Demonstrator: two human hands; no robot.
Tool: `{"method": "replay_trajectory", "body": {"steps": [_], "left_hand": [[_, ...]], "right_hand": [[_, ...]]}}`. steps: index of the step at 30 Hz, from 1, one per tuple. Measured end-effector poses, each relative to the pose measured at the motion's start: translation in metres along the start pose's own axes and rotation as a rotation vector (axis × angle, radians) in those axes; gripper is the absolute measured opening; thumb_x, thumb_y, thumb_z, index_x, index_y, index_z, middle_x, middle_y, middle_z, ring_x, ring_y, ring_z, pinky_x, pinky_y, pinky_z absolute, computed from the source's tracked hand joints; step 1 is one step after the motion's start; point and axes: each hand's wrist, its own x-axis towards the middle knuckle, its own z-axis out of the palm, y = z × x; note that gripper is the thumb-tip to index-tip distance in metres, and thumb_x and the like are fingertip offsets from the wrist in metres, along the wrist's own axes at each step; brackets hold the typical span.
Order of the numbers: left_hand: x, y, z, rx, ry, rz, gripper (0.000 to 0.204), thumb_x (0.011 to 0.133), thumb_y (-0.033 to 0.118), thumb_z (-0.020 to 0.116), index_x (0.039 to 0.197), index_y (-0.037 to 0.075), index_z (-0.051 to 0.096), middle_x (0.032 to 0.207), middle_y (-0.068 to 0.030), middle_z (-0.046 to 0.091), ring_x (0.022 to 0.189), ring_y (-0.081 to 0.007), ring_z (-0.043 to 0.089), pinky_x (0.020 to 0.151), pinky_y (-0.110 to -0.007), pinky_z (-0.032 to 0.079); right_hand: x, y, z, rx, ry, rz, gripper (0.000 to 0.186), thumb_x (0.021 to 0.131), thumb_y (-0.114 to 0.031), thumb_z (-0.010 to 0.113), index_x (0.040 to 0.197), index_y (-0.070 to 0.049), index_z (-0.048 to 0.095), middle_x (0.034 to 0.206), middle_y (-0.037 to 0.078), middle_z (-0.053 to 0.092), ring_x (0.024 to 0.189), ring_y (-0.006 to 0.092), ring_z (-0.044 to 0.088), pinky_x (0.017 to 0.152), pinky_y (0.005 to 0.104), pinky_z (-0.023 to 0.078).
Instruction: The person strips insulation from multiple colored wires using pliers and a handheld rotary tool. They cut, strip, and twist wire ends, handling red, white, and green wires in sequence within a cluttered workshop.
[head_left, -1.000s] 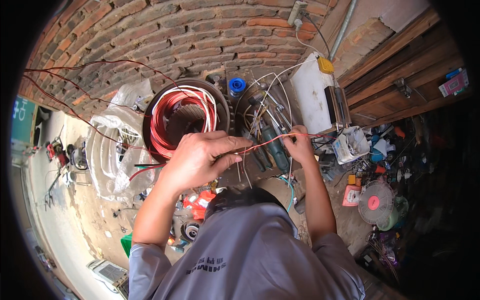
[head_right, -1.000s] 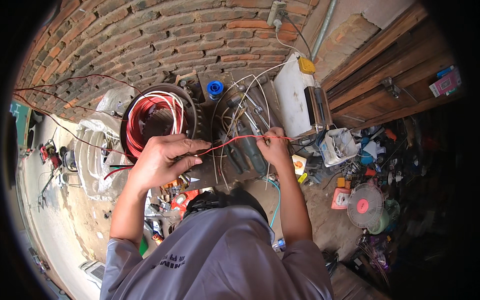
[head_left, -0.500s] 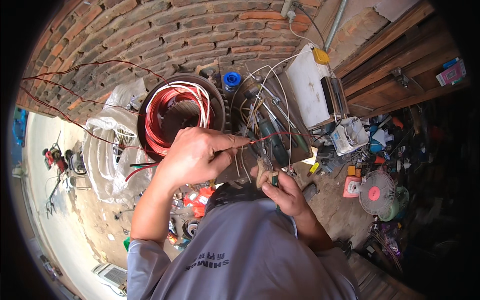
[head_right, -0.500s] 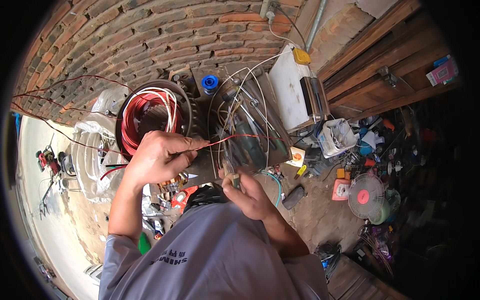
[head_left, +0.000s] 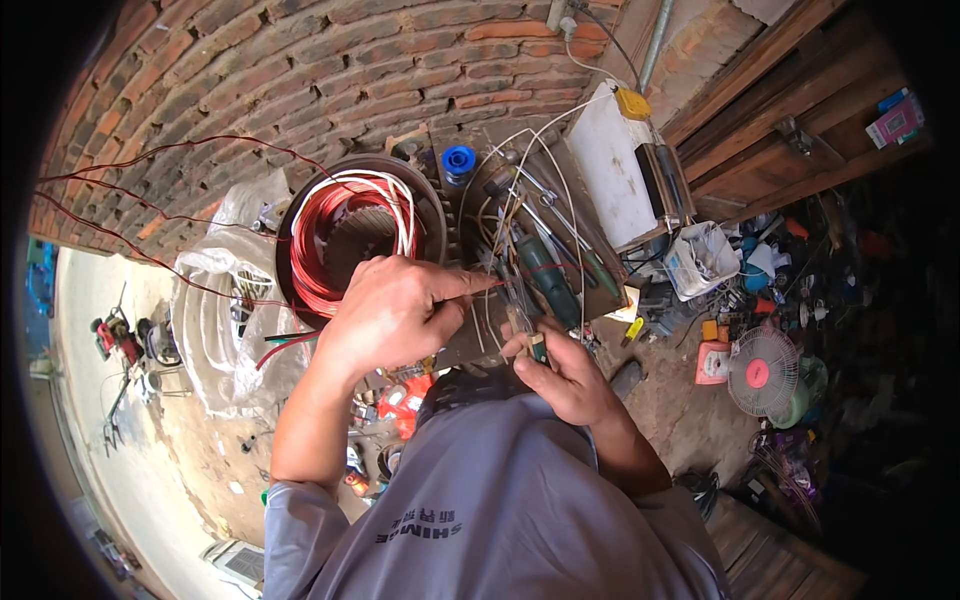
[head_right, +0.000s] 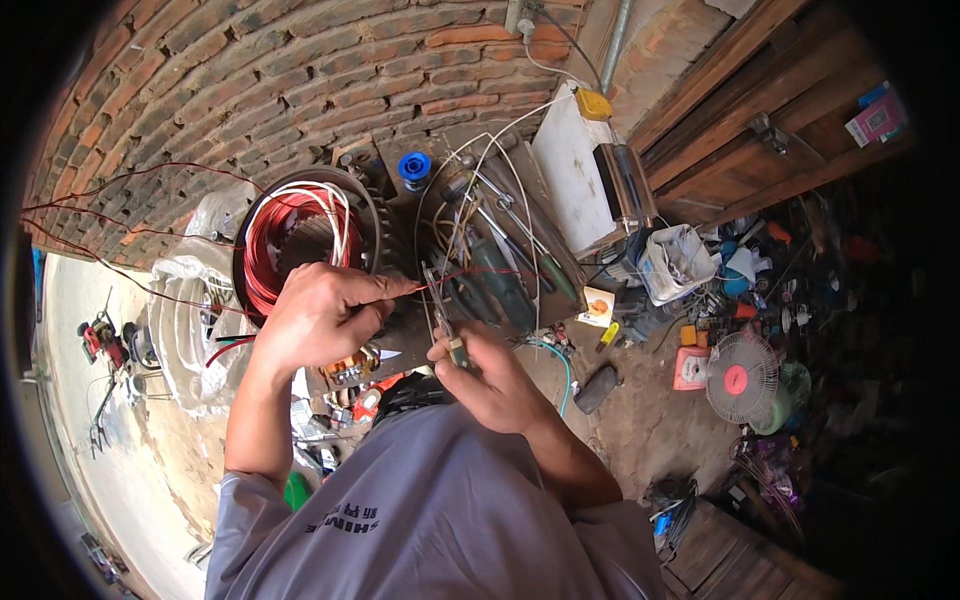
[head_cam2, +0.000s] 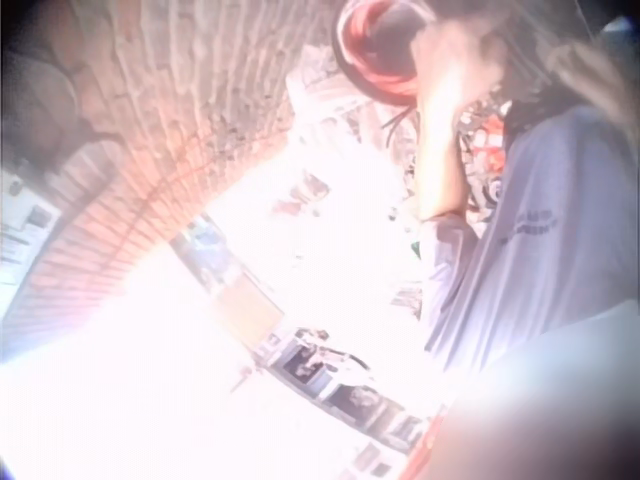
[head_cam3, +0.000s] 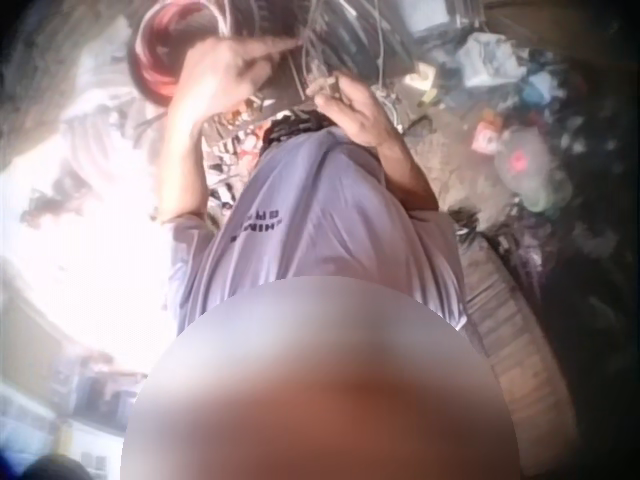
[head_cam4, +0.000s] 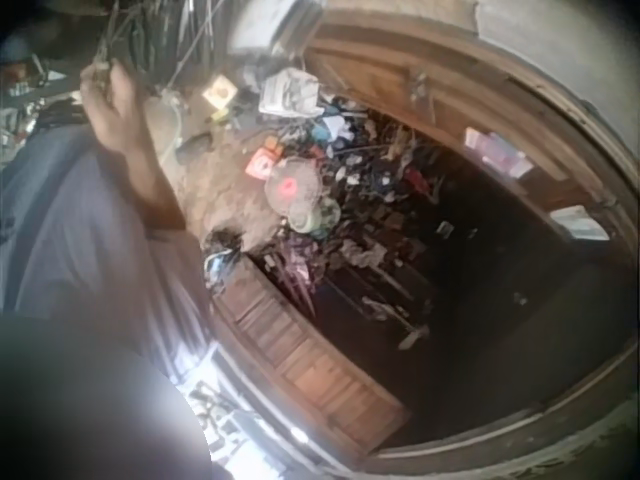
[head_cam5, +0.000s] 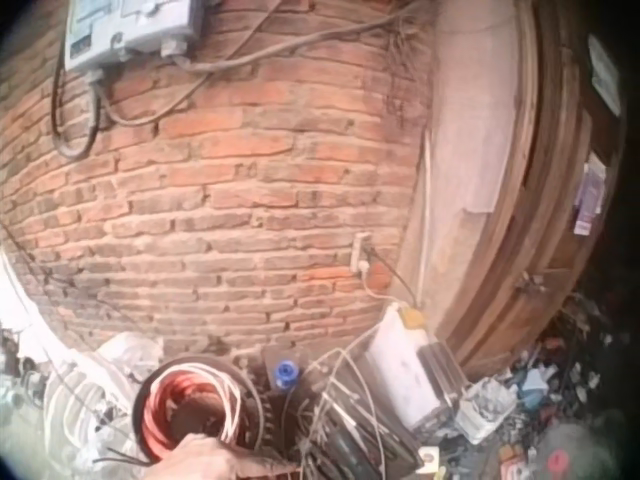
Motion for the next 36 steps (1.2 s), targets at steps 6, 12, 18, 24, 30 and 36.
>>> {"method": "replay_trajectory", "body": {"steps": [6, 12, 18, 24, 30, 36], "left_hand": [[-0.001, -0.002, -0.004, -0.017, -0.027, 0.022, 0.041, 0.079, 0.009, 0.066, 0.117, 0.016, 0.082, 0.100, -0.0152, 0.078, 0.081, -0.0361, 0.074, 0.074, -0.046, 0.059], [0.002, 0.002, -0.004, 0.003, -0.066, -0.032, 0.042, 0.078, 0.008, 0.066, 0.117, 0.016, 0.082, 0.102, -0.0145, 0.079, 0.082, -0.0355, 0.074, 0.074, -0.045, 0.058], [0.001, 0.006, -0.006, 0.010, -0.090, -0.040, 0.044, 0.080, 0.008, 0.064, 0.119, 0.017, 0.081, 0.105, -0.0135, 0.079, 0.084, -0.0354, 0.074, 0.075, -0.045, 0.058], [-0.004, -0.014, -0.012, -0.154, -0.026, 0.130, 0.031, 0.091, 0.020, 0.075, 0.120, 0.008, 0.079, 0.106, -0.0184, 0.078, 0.089, -0.0389, 0.074, 0.077, -0.047, 0.058], [0.069, 0.054, -0.062, 0.080, -0.126, 0.043, 0.033, 0.094, 0.029, 0.077, 0.115, 0.004, 0.079, 0.100, -0.0162, 0.079, 0.095, -0.0359, 0.076, 0.080, -0.043, 0.058], [0.144, 0.062, -0.015, 0.284, -0.795, 0.096, 0.032, 0.084, 0.027, 0.082, 0.107, 0.005, 0.081, 0.094, -0.0138, 0.080, 0.091, -0.0330, 0.076, 0.081, -0.043, 0.058]], "right_hand": [[0.008, -0.011, 0.004, -0.014, 0.034, 0.053, 0.015, 0.102, -0.009, 0.066, 0.114, 0.001, 0.067, 0.114, 0.011, 0.062, 0.103, 0.0186, 0.063, 0.089, 0.0334, 0.052], [0.008, -0.006, 0.002, -0.073, 0.043, -0.013, 0.015, 0.102, -0.008, 0.067, 0.113, 0.001, 0.068, 0.114, 0.011, 0.063, 0.101, 0.0192, 0.064, 0.088, 0.0332, 0.052], [0.009, -0.006, 0.001, -0.065, 0.046, 0.052, 0.015, 0.100, -0.009, 0.069, 0.110, 0.001, 0.066, 0.108, 0.010, 0.065, 0.098, 0.0176, 0.064, 0.086, 0.0336, 0.052], [0.008, -0.005, 0.005, 0.057, 0.102, 0.109, 0.036, 0.098, 0.000, 0.068, 0.128, -0.001, 0.049, 0.119, 0.008, 0.063, 0.102, 0.0100, 0.059, 0.092, 0.0276, 0.049], [0.014, -0.003, 0.009, 0.090, 0.131, 0.036, 0.043, 0.094, 0.001, 0.070, 0.129, -0.001, 0.046, 0.113, 0.009, 0.062, 0.098, 0.0132, 0.061, 0.089, 0.0314, 0.051], [0.013, -0.004, 0.010, 0.066, 0.107, 0.042, 0.043, 0.096, 0.004, 0.064, 0.134, -0.001, 0.044, 0.116, 0.008, 0.062, 0.102, 0.0109, 0.059, 0.091, 0.0291, 0.049]]}}
